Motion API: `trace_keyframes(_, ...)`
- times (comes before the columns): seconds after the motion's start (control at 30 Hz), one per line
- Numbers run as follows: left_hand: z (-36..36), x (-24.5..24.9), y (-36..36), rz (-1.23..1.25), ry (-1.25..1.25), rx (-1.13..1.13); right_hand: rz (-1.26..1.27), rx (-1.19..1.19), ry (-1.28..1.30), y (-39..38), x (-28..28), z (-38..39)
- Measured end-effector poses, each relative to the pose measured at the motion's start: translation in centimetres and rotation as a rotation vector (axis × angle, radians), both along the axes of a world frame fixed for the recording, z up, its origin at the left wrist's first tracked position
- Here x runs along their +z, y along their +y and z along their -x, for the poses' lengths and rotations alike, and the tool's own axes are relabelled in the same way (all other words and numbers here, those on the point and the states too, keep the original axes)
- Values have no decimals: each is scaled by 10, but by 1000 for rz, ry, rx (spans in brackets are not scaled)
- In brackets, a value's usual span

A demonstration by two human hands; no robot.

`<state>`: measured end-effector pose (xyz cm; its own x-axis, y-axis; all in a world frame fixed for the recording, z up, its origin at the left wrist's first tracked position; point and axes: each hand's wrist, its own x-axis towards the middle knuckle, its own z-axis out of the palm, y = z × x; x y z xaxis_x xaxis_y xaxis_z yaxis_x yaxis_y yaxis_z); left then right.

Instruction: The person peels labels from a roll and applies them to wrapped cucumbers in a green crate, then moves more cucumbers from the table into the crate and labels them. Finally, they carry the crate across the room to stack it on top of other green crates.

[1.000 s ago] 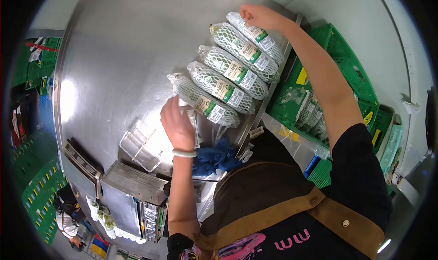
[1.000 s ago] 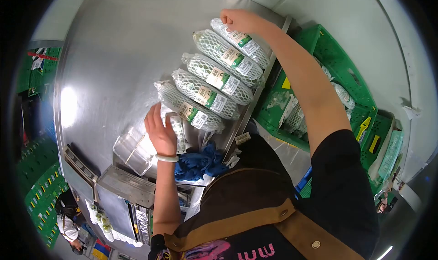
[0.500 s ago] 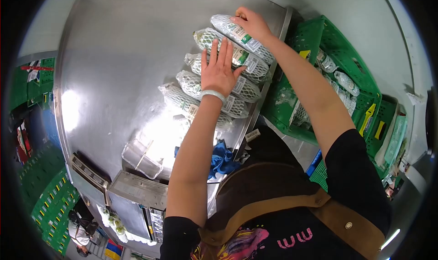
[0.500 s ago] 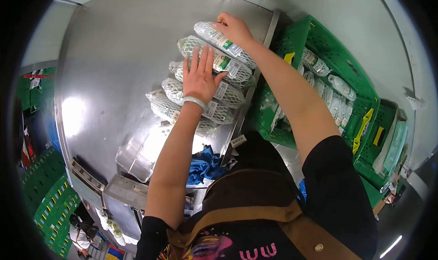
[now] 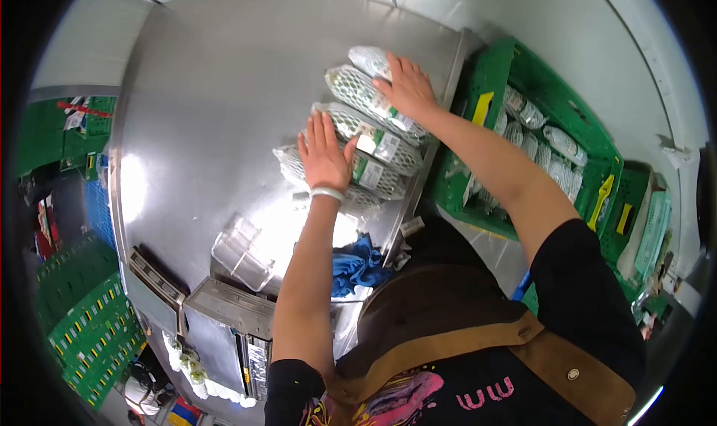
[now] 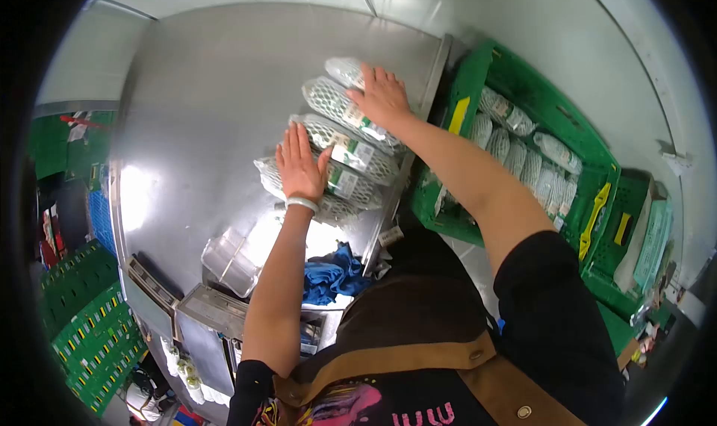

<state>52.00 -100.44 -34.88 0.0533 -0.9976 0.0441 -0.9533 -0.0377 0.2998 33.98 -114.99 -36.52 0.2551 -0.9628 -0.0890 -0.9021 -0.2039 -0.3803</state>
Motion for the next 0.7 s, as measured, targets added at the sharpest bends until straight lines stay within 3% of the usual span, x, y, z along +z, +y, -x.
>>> trace_keyframes(0.1,-16,7,24,253,129,102,-130,23,-120,-6,-2,20)
trace_keyframes(0.17,-16,8,59,469,587,536,-317,18,-244,-13,1,36)
trace_keyframes(0.27,-3,-22,112,-49,1472,1072,-319,95,-132,-14,-8,39)
trace_keyframes(0.3,18,-5,107,-99,1708,1210,-354,106,-145,-13,-4,37)
trace_keyframes(0.4,39,-6,88,-8,1557,1142,-447,121,-230,-19,10,40)
trace_keyframes(0.5,50,-8,69,191,1755,1035,-559,129,-378,-19,10,43)
trace_keyframes(0.63,40,-24,82,165,1893,981,-770,66,-518,-20,11,46)
trace_keyframes(0.7,22,-40,101,51,2107,868,-963,28,-611,-18,27,38)
